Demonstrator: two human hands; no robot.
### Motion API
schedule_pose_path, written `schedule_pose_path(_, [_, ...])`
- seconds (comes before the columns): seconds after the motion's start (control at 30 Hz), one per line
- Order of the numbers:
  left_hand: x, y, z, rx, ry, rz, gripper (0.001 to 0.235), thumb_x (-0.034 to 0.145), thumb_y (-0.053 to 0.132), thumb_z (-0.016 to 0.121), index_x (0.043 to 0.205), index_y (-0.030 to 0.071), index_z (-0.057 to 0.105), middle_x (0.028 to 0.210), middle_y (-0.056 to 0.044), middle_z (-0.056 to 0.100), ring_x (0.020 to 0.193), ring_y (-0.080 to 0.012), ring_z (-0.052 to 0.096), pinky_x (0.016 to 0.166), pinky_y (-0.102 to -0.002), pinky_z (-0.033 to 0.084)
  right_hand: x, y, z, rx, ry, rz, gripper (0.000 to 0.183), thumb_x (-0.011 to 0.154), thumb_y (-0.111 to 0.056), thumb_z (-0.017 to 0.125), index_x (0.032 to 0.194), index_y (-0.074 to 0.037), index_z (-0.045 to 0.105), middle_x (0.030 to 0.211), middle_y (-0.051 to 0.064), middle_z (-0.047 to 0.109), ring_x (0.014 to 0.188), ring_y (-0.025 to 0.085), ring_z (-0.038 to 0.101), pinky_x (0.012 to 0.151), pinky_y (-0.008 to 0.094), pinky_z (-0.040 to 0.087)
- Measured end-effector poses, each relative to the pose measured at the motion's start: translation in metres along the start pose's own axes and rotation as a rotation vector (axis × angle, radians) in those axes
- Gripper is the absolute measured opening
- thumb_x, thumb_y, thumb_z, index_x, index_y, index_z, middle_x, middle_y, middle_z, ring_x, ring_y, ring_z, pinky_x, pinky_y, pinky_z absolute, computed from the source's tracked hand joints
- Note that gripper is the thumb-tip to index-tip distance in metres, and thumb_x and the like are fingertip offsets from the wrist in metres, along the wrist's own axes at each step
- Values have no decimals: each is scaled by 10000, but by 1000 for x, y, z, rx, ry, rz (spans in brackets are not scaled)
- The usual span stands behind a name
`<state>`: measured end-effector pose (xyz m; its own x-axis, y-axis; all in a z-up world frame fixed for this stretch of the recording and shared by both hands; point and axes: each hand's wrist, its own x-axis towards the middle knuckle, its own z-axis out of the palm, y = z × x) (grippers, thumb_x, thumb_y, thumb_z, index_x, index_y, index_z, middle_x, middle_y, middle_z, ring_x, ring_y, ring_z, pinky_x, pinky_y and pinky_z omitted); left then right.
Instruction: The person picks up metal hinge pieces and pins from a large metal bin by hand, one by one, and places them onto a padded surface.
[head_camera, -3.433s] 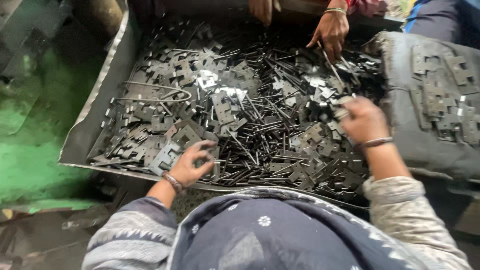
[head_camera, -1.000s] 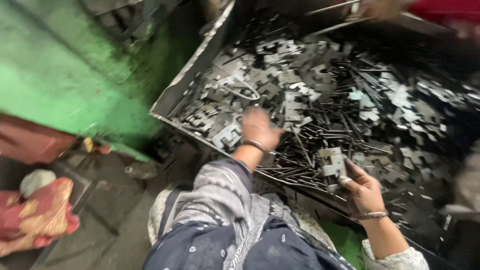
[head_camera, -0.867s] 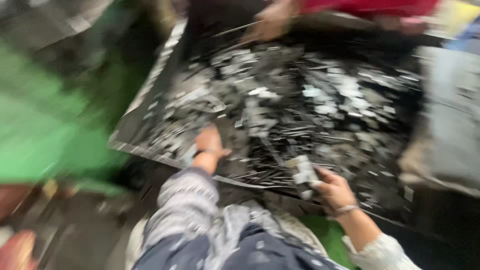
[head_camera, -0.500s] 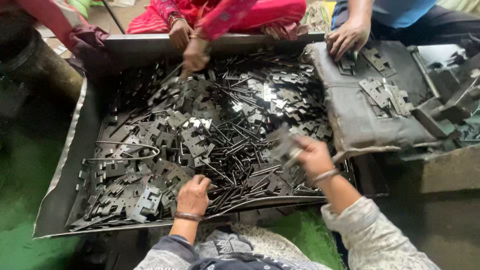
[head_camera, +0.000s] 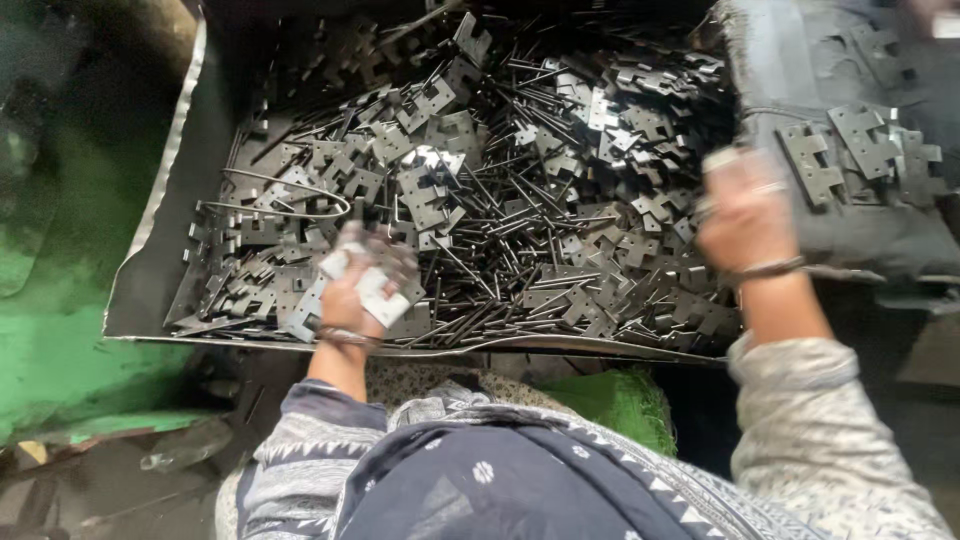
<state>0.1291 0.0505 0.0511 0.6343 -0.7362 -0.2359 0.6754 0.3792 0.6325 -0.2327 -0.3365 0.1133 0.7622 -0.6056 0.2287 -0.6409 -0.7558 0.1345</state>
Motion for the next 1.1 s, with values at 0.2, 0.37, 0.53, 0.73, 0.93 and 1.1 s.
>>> schedule_pose_path(0.2, [-5,-75,45,2073,-322,-403,557,905,518,750,1233,73,682,1181,-221,697,1125,-373,665,999,-433,521,-16,-112,70,169,-607,-49,391,875,-185,697,1263,-141,682,1273,152,649,1185,355,639,1011,448,531])
schedule_pose_path(0.37, [-6,-86,51,2132,-344,-467,358,851,260,742,1156,73,741,1196,-200,709,1139,-366,676,983,-440,551,-17,-124,86,223,-564,74,486,803,-246,781,1273,-154,696,1260,171,646,1212,376,612,1042,464,503])
schedule_pose_path(0.53, [3,-79,62,2222,-431,-642,326,870,174,717,1182,79,735,1213,-195,698,1150,-357,678,976,-434,557,-12,-128,75,461,-684,120,570,748,-346,862,1216,-78,679,1199,190,682,1149,364,646,1004,435,519])
schedule_pose_path(0.73, [-14,-54,16,2058,-288,-214,362,798,96,700,1156,137,656,1122,-152,712,1080,-372,665,897,-473,534,-23,-131,97,607,-493,39,399,784,-195,839,1152,-63,757,1105,170,748,1016,343,702,912,425,550])
schedule_pose_path(0.93, [-20,-42,-31,1159,-167,238,58,1076,75,556,1051,48,600,916,-128,687,878,-274,671,842,-390,558,-3,-103,60,1415,-401,586,293,801,-22,842,1084,14,775,928,90,764,691,119,641,587,268,502])
schedule_pose_path(1.1, [-25,-49,-9,324,-148,15,123,1001,61,659,1123,52,668,1003,-141,761,902,-229,725,733,-346,576,8,-106,36,1539,-274,628,243,830,18,781,1071,-3,764,946,77,775,735,122,716,654,255,592])
